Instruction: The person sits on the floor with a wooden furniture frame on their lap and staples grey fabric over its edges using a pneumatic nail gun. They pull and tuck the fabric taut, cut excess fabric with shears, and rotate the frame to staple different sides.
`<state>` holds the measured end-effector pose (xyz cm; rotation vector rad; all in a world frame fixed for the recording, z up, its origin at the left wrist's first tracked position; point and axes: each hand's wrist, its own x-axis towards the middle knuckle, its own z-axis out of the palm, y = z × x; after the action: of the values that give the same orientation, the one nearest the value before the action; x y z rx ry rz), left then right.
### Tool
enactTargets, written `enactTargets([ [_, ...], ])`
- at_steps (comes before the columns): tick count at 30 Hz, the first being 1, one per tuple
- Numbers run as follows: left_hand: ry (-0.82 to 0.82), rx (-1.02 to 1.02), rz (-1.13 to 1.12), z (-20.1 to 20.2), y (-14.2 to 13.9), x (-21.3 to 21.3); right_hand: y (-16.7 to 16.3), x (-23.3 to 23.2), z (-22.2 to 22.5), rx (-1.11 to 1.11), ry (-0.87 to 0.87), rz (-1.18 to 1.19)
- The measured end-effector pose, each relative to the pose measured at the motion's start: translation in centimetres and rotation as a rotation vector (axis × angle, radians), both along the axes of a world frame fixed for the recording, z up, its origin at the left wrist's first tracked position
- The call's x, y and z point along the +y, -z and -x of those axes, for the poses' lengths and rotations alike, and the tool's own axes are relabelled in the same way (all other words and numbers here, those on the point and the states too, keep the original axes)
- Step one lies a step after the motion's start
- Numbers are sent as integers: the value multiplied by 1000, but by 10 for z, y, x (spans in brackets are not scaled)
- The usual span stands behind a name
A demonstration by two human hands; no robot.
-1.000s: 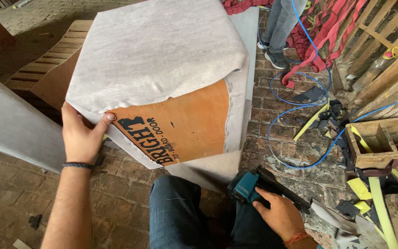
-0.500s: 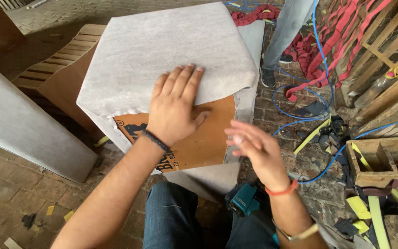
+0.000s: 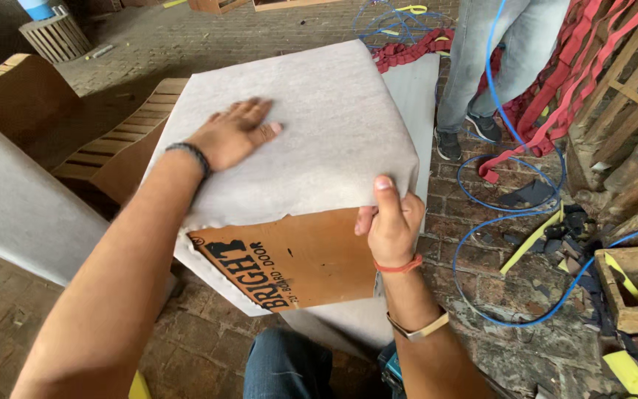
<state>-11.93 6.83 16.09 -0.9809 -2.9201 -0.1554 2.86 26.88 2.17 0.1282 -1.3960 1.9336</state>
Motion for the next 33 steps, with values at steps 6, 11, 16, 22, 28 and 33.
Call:
enactTargets([
  [6, -74, 53, 42, 0, 12, 44, 19, 2, -5, 190, -83, -12],
  [11, 296, 199, 5, -63, 31, 106, 33, 6, -7, 223, -192, 45],
  [16, 542, 335, -28, -81, 33, 121, 36, 23, -13, 100, -358, 17],
  [22, 511, 387, -32, -79, 35, 115, 29, 17, -23, -136, -132, -33],
  [28, 518, 405, -58, -76, 40, 118, 19, 26, -30, -101, 129, -54],
  [33, 549, 350, -74, -72, 31, 119, 32, 29, -17, 14, 69, -29],
])
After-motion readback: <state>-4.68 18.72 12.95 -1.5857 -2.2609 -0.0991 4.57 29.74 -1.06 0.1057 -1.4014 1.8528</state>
